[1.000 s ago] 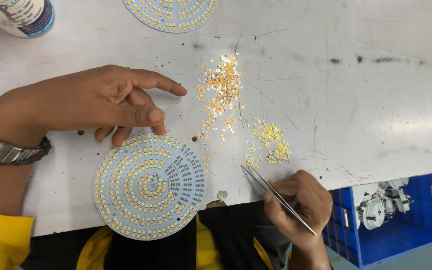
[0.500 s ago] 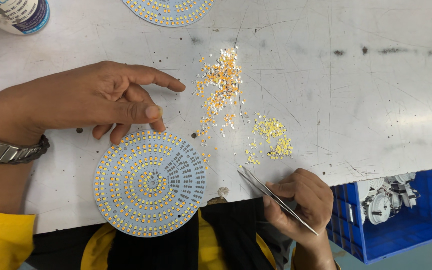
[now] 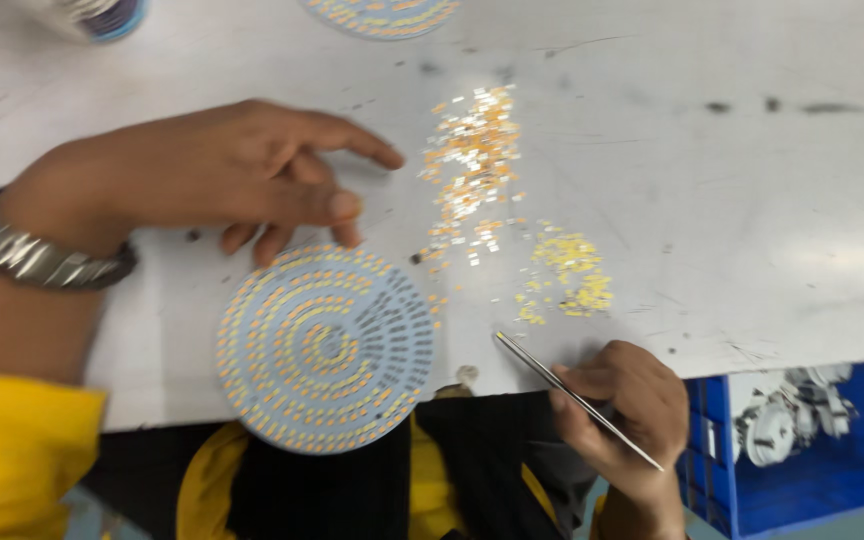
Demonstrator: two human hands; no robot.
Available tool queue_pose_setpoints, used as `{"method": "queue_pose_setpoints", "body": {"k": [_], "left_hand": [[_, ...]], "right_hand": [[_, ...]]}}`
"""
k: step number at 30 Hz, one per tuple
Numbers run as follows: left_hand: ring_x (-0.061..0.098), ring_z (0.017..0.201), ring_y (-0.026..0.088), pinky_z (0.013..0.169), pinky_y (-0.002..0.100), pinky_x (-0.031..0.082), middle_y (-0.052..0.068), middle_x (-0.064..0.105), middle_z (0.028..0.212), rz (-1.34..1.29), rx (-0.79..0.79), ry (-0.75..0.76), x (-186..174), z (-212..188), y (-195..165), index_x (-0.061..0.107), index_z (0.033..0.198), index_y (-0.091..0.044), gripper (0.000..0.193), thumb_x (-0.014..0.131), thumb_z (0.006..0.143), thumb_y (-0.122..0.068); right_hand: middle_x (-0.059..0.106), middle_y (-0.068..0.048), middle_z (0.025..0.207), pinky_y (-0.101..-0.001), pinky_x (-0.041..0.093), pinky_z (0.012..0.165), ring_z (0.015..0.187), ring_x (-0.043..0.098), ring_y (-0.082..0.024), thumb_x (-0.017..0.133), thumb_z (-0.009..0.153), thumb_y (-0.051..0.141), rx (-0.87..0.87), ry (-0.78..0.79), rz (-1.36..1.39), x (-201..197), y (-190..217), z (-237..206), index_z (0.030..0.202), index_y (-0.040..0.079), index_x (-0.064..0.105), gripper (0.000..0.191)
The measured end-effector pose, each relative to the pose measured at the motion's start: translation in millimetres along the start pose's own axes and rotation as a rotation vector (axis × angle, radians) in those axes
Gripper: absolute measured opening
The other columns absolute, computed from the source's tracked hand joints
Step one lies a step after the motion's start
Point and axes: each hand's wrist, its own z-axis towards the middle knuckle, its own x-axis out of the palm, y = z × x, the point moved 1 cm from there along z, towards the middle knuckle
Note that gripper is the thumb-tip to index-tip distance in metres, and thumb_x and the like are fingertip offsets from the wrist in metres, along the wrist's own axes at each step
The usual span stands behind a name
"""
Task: The person uses tweezers to pick small yellow LED components from a pile on the table and places them one by one into empty slots on a circular LED board. The left hand stabilizes the board while the right hand performs the placement. The process continues across the visible duration.
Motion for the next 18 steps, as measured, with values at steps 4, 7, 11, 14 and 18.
{"method": "queue_pose_setpoints", "body": {"k": [4, 7, 11, 14, 18], "left_hand": [[0.067, 0.042, 0.009, 0.032, 0.024, 0.048, 0.006, 0.084, 0.086, 0.0, 0.074, -0.006, -1, -2, 3, 0.057, 0.145, -0.017, 0.069, 0.065, 0.083, -0.048], [0.066, 0.043, 0.01, 0.032, 0.024, 0.048, 0.007, 0.084, 0.087, -0.002, 0.098, -0.013, -1, -4, 3, 0.057, 0.142, -0.016, 0.066, 0.066, 0.084, -0.048], [0.066, 0.041, 0.011, 0.032, 0.025, 0.049, 0.008, 0.083, 0.085, 0.002, 0.083, -0.033, -1, -6, 2, 0.058, 0.14, -0.016, 0.067, 0.066, 0.083, -0.049], [0.066, 0.04, 0.012, 0.032, 0.025, 0.049, 0.008, 0.083, 0.085, -0.008, 0.087, -0.033, -1, -6, 2, 0.058, 0.14, -0.016, 0.067, 0.067, 0.083, -0.051], [0.066, 0.04, 0.012, 0.032, 0.026, 0.05, 0.008, 0.083, 0.085, -0.008, 0.085, -0.034, 0, -6, 3, 0.058, 0.14, -0.017, 0.068, 0.067, 0.082, -0.051]], "right_hand": [[0.064, -0.005, 0.066, -0.0298, 0.037, 0.051, 0.054, 0.056, -0.016, 0.08, 0.073, 0.01, -0.17, 0.104, 0.149, 14, 13, 7, 0.077, 0.004, 0.066, 0.016], [0.064, -0.005, 0.067, -0.0304, 0.039, 0.052, 0.056, 0.058, -0.018, 0.081, 0.073, 0.011, -0.275, 0.195, 0.216, 27, 23, 12, 0.079, 0.005, 0.066, 0.017], [0.062, -0.004, 0.064, -0.0298, 0.041, 0.051, 0.055, 0.06, -0.017, 0.082, 0.072, 0.013, -0.268, 0.222, 0.206, 34, 31, 13, 0.079, 0.004, 0.067, 0.019], [0.062, -0.004, 0.063, -0.0299, 0.04, 0.051, 0.054, 0.059, -0.017, 0.082, 0.072, 0.012, -0.254, 0.203, 0.19, 36, 32, 11, 0.079, 0.004, 0.067, 0.018], [0.063, -0.005, 0.064, -0.0302, 0.04, 0.05, 0.054, 0.058, -0.017, 0.081, 0.072, 0.011, -0.258, 0.198, 0.178, 38, 32, 12, 0.078, 0.004, 0.066, 0.017]]}}
